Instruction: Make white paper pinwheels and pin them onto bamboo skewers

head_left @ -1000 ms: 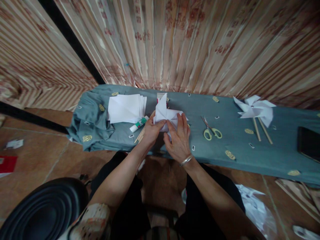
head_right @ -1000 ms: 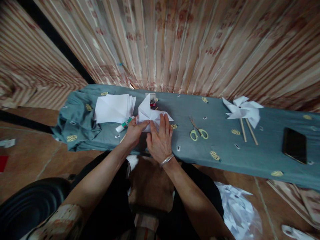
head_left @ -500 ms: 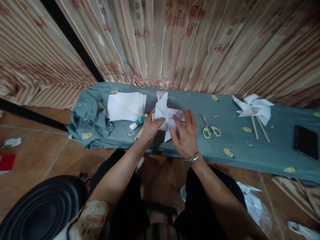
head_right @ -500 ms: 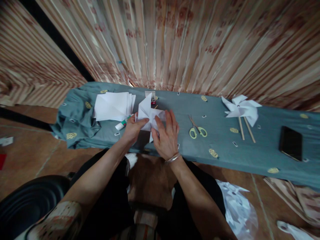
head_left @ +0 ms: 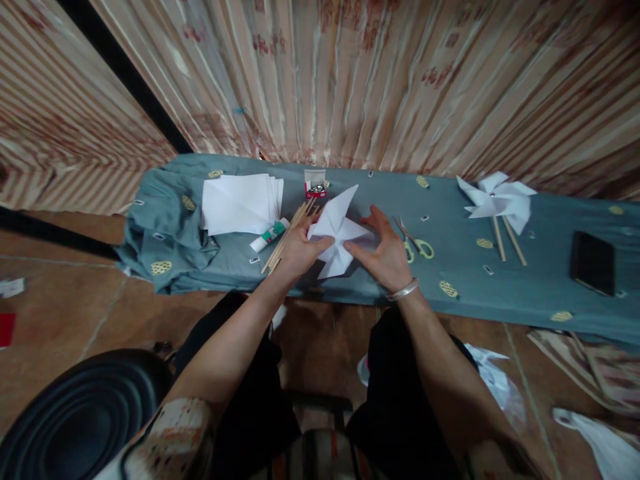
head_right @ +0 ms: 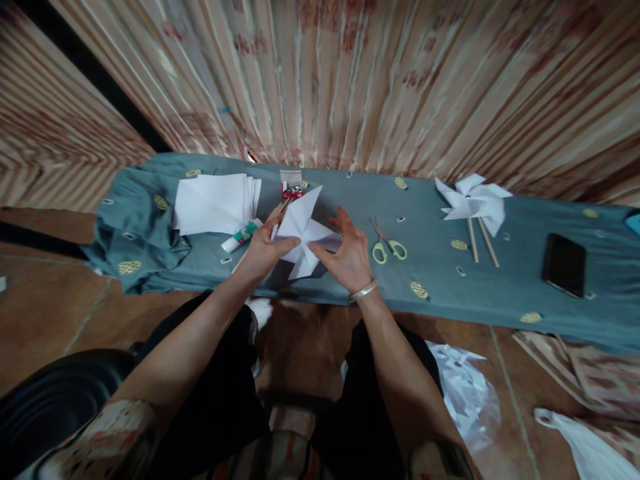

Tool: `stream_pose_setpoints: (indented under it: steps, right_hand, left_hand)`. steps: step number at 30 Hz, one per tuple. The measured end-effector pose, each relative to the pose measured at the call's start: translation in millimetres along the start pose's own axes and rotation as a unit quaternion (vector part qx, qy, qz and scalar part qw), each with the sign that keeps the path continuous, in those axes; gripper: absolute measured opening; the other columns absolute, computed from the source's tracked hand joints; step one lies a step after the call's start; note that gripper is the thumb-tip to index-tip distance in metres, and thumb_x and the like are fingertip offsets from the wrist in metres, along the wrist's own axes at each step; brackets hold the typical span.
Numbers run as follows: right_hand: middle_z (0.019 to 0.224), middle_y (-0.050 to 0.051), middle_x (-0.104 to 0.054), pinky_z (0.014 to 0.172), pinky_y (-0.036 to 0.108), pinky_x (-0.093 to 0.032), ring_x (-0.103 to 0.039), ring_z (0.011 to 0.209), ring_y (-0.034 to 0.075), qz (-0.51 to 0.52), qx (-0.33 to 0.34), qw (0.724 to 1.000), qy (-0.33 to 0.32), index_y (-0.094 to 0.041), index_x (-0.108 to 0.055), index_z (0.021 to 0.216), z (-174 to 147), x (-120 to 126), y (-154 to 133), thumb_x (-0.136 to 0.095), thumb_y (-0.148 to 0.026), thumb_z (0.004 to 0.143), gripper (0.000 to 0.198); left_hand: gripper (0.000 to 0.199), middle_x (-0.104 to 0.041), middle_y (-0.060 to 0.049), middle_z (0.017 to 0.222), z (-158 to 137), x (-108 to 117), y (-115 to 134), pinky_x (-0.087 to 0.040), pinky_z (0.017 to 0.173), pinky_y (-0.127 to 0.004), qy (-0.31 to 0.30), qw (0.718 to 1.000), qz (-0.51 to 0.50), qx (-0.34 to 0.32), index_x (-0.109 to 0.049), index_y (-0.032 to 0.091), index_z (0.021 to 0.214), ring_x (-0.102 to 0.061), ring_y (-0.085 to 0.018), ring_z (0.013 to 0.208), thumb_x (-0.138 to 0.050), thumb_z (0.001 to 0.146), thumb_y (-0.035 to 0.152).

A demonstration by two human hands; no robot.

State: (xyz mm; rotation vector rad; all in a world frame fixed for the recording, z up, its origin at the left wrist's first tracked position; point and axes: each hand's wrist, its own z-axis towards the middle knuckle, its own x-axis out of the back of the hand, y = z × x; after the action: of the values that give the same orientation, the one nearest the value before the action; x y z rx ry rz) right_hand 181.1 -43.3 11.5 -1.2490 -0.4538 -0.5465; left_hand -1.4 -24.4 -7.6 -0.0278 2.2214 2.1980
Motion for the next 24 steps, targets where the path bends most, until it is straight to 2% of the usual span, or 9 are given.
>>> stream_pose_setpoints:
  steps: [3, 6, 13, 18, 24]
  right_hand:
    - [0.118, 0.015, -0.069, 0.102, 0.054, -0.045, -0.063, 0.115, 0.035, -0.009, -0.017, 1.000, -0.019, -0.017, -0.035, 0.147, 0, 6, -5, -0.075, -0.058, 0.067, 0.098]
    - [0.106, 0.011, -0.073, 0.090, 0.053, -0.051, -0.069, 0.100, 0.035, -0.029, -0.050, 0.997, -0.041, -0.018, -0.035, 0.147, -2, 10, -11, -0.079, -0.048, 0.065, 0.097]
    - [0.087, 0.004, -0.075, 0.073, 0.046, -0.057, -0.071, 0.078, 0.030, 0.027, -0.068, 0.991, -0.112, -0.021, -0.046, 0.134, -2, 10, -12, -0.079, -0.037, 0.065, 0.078]
    - [0.082, 0.001, -0.074, 0.065, 0.039, -0.057, -0.070, 0.071, 0.025, 0.096, -0.059, 0.985, -0.130, -0.021, -0.052, 0.125, -2, 10, -10, -0.078, -0.032, 0.066, 0.066]
    - [0.088, 0.003, -0.073, 0.068, 0.040, -0.057, -0.070, 0.075, 0.025, 0.124, -0.049, 0.982, -0.134, -0.022, -0.052, 0.125, -2, 9, -6, -0.078, -0.036, 0.067, 0.065]
  left_hand:
    - [0.054, -0.071, -0.005, 0.095, 0, 0, 0, -0.050, 0.069, -0.026, -0.022, 0.998, 0.044, -0.032, -0.064, 0.011, 0.114, -0.065, -0.018, 0.079, -0.073, 0.062, 0.023]
    - [0.055, -0.071, -0.007, 0.102, -4, -1, 6, -0.052, 0.075, -0.028, -0.061, 0.993, 0.090, -0.053, -0.062, 0.012, 0.117, -0.066, -0.019, 0.086, -0.071, 0.064, 0.020]
    - [0.053, -0.071, -0.007, 0.108, -12, -3, 18, -0.051, 0.084, -0.029, -0.111, 0.978, 0.161, -0.072, -0.063, 0.012, 0.117, -0.066, -0.020, 0.093, -0.070, 0.064, 0.016]
    - [0.056, -0.071, -0.007, 0.104, -11, -3, 15, -0.051, 0.079, -0.029, -0.133, 0.981, 0.135, -0.040, -0.062, 0.011, 0.119, -0.066, -0.020, 0.089, -0.070, 0.064, 0.018]
    - [0.063, -0.068, -0.010, 0.115, -11, -2, 13, -0.048, 0.091, -0.032, -0.144, 0.987, 0.075, -0.006, -0.063, 0.012, 0.117, -0.064, -0.024, 0.103, -0.079, 0.057, 0.022]
